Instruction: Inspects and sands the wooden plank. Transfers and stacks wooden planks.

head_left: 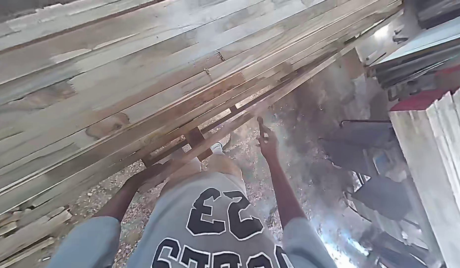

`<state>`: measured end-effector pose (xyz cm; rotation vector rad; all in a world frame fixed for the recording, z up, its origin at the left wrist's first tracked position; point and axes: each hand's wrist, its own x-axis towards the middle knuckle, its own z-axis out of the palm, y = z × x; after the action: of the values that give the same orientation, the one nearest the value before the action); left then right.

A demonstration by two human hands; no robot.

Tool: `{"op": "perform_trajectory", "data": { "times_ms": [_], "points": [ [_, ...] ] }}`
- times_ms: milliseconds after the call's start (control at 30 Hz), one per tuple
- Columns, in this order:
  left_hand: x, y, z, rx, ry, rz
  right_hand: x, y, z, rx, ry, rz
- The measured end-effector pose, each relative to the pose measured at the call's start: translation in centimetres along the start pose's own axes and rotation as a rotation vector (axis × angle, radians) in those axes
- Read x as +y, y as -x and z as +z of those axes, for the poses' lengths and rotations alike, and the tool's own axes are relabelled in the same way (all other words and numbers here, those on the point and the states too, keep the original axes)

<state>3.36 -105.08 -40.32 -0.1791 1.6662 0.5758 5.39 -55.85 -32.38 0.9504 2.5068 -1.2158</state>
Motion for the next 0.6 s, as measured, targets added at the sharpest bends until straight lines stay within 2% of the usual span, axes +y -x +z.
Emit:
{"op": "perform_trajectory", "data": {
  "times_ms": [100,200,267,333,433,533,600],
  "points": [
    [0.4,0.1,0.0,0.005,0.000,-0.024,0.0,-3.4,1.3,0.080,0.236,-0.235],
    [-1.4,-1.6,0.4,0.042,0.027,-0.003,-1.4,-2.5,1.4,-0.060,0.608,-0.118],
    [-1.7,-2.1,0.4,0.056,-0.024,-0.014,-2.1,-1.0,0.0,-0.164,0.710,-0.017],
    [-1.7,-2.0,0.7,0.067,-0.056,-0.007,-2.6,-0.7,-1.8,-0.188,0.655,0.018],
    [-1.8,-1.9,1.2,0.111,-0.095,0.033,-3.9,-3.2,-3.3,-0.111,0.382,0.063],
    [-1.5,-1.2,1.4,0.142,-0.087,0.081,-5.0,-4.8,-1.8,-0.117,0.084,0.203],
    [-0.7,-0.4,1.4,0.133,-0.087,0.072,-5.8,-3.3,-0.2,-0.176,0.037,0.238]
  ]
}}
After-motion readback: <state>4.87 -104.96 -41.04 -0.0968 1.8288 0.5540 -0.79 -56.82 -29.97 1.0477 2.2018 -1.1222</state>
